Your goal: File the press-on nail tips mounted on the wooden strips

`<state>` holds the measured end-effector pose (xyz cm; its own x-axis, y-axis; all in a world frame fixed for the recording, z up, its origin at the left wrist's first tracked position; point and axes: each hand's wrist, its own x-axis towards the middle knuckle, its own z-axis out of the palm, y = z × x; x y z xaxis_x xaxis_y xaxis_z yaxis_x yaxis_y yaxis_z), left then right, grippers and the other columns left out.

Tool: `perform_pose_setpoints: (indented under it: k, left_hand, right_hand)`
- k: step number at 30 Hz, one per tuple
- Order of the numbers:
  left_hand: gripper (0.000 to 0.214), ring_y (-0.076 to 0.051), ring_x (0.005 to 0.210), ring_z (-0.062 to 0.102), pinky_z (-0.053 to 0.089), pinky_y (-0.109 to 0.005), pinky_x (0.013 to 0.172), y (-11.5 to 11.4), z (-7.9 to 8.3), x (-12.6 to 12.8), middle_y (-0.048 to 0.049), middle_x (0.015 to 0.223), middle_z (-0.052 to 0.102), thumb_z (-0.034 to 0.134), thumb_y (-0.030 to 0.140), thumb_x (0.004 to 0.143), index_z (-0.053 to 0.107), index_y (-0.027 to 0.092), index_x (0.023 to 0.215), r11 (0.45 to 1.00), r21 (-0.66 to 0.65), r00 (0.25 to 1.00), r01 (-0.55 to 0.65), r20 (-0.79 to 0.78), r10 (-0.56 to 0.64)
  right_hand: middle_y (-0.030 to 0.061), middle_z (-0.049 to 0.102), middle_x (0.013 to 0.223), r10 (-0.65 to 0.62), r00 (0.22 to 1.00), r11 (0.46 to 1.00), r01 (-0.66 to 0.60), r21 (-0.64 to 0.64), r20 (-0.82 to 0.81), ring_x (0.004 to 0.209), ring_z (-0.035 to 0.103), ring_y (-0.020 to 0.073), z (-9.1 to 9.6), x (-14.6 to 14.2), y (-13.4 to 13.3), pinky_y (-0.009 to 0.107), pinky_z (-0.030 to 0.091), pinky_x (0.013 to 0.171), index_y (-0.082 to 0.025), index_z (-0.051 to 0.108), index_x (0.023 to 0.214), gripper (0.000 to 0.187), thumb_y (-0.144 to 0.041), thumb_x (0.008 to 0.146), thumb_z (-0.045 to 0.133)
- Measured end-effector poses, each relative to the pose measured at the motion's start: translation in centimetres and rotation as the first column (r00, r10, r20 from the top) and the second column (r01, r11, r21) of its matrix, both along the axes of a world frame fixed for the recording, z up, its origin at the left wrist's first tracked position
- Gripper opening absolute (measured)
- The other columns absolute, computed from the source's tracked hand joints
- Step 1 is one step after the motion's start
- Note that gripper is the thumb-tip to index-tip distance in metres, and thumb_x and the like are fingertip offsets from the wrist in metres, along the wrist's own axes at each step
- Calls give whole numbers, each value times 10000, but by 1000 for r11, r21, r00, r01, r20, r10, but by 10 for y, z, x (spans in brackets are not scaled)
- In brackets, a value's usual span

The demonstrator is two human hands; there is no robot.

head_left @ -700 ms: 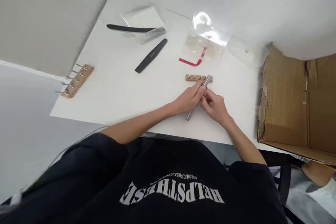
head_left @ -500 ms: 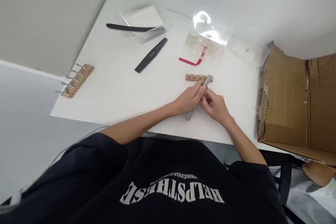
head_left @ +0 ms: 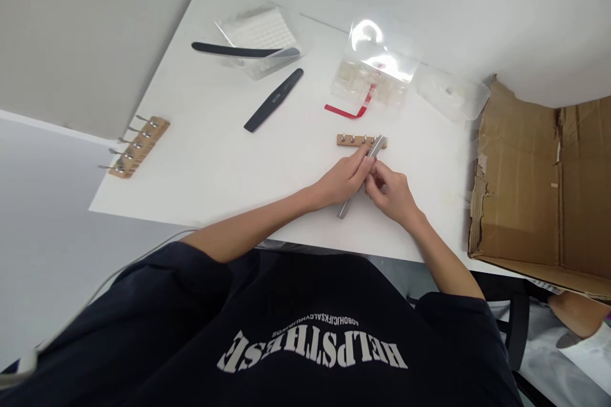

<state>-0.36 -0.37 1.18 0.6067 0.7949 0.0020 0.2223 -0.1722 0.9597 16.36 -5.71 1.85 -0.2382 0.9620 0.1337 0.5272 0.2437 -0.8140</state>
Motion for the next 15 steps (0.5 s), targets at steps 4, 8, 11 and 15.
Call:
perform_pose_setpoints:
  k: [4, 8, 11, 15]
  left_hand:
    - [323, -151, 582, 557, 422, -292, 573, 0, -2, 0, 5, 697, 592, 304, 442, 1108, 457, 213, 940, 1000, 3, 1000, 1, 1, -1]
    - [326, -159, 603, 576, 427, -296, 585, 0, -1, 0, -4, 711, 605, 299, 442, 1108, 472, 209, 960, 1000, -5, 1000, 1, -6, -1]
    - [329, -166, 607, 583, 430, -300, 590, 0, 0, 0, -5, 713, 607, 295, 446, 1109, 481, 209, 978, 1000, -9, 1000, 3, -12, -3]
    - [328, -164, 600, 579, 428, -300, 586, 0, 0, 0, -6, 718, 613, 294, 442, 1111, 487, 207, 988, 1000, -5, 1000, 2, -8, -2]
  right_hand:
    - [-23, 638, 711, -3, 1000, 1000, 3, -2, 0, 557, 523, 119, 0, 0, 0, 266, 452, 574, -240, 514, 873, 129, -245, 1000, 532]
    - [-22, 640, 716, -3, 1000, 1000, 3, -1, 0, 555, 521, 118, 0, 1, 0, 265, 450, 572, -238, 515, 875, 123, -244, 997, 534]
    - [-25, 639, 717, 0, 1000, 1000, 0, -5, 3, 556, 523, 116, 1, 1, 0, 260, 446, 572, -239, 508, 872, 125, -237, 994, 535]
    - [-23, 640, 718, 6, 1000, 1000, -6, -8, 5, 562, 525, 120, 1, 0, 0, 263, 454, 580, -239, 509, 880, 117, -234, 995, 529]
